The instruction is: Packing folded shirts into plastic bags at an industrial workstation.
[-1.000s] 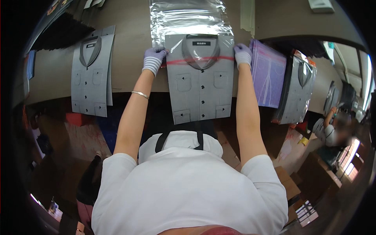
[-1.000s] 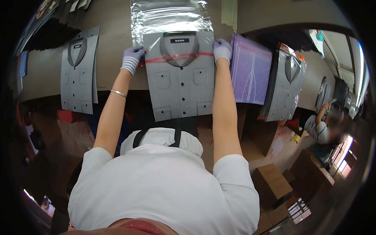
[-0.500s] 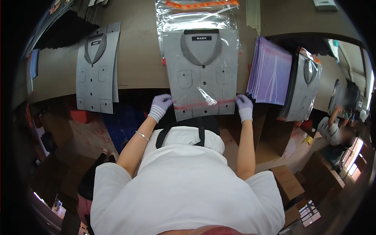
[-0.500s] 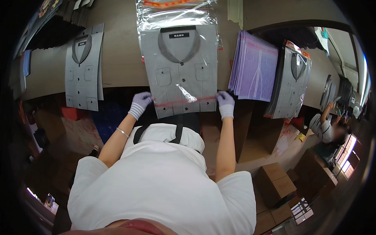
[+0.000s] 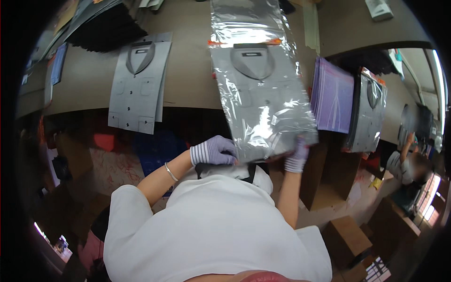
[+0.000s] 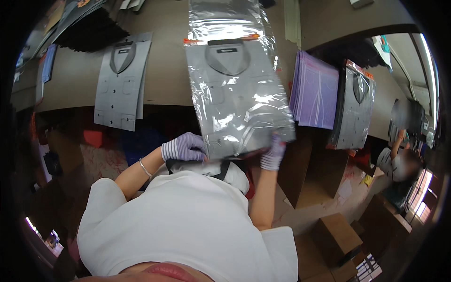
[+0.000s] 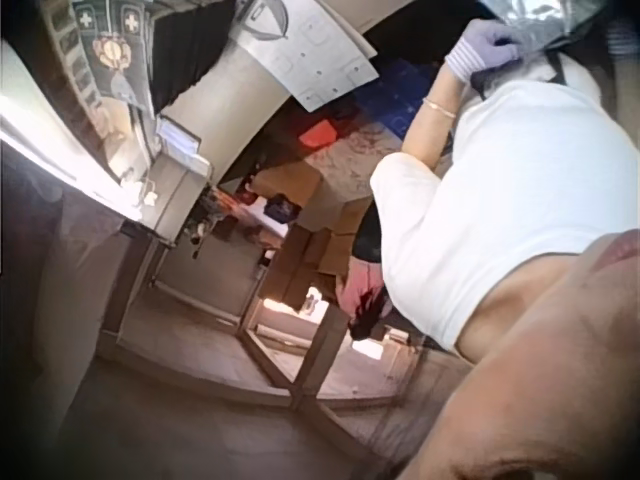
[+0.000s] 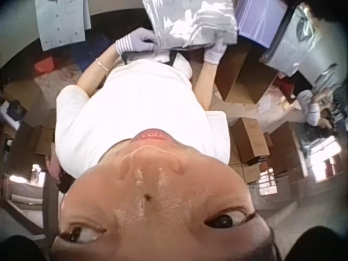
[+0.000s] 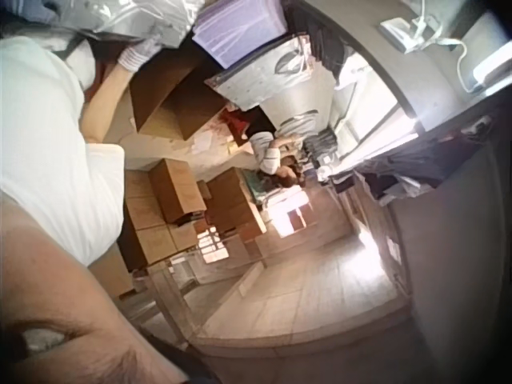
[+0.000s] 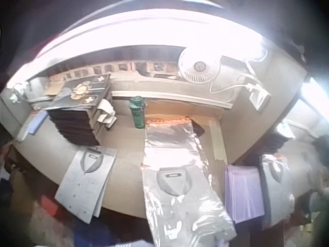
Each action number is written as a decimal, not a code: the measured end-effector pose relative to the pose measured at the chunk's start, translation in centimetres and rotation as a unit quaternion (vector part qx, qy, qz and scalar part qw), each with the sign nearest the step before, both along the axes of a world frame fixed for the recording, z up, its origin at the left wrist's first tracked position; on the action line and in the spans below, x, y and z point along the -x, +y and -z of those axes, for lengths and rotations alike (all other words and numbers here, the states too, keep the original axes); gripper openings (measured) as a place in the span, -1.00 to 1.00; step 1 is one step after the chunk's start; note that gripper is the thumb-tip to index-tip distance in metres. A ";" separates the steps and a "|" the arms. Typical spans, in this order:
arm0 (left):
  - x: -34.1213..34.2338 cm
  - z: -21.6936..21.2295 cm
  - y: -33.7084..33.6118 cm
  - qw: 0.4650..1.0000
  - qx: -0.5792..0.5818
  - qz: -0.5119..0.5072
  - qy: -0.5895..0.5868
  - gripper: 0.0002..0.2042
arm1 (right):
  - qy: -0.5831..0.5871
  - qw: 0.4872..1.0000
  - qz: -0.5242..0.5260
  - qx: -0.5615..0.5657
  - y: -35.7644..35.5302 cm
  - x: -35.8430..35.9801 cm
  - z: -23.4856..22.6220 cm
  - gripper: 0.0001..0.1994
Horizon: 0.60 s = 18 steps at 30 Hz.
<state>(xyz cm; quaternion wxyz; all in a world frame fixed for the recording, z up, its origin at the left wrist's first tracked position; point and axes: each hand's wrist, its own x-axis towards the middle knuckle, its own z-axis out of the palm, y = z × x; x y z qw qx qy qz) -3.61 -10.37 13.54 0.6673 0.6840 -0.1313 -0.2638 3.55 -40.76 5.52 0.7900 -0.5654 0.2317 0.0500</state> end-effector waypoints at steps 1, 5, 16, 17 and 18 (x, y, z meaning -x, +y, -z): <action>0.2 -1.2 0.0 1.000 0.026 -0.001 0.004 -0.91 | -0.046 0.996 -0.003 0.071 0.4 -0.8 -5.2 -0.60; -0.1 -1.6 -1.8 0.996 -0.076 0.026 -0.034 -0.89 | -0.246 0.894 -0.098 0.362 0.9 -4.0 -18.8 -0.73; -6.5 1.0 -3.9 0.994 -0.100 -0.050 0.001 -0.89 | -0.277 0.753 -0.462 0.378 9.6 -6.0 -0.8 -0.82; -7.2 2.5 -3.9 0.987 -0.127 -0.099 -0.029 -0.90 | -0.240 0.800 -0.412 0.364 7.4 -5.7 -0.2 -0.83; -7.4 5.6 -3.4 0.986 -0.091 -0.142 0.010 -0.88 | -0.205 0.840 -0.369 0.341 4.9 -5.6 -0.1 -0.82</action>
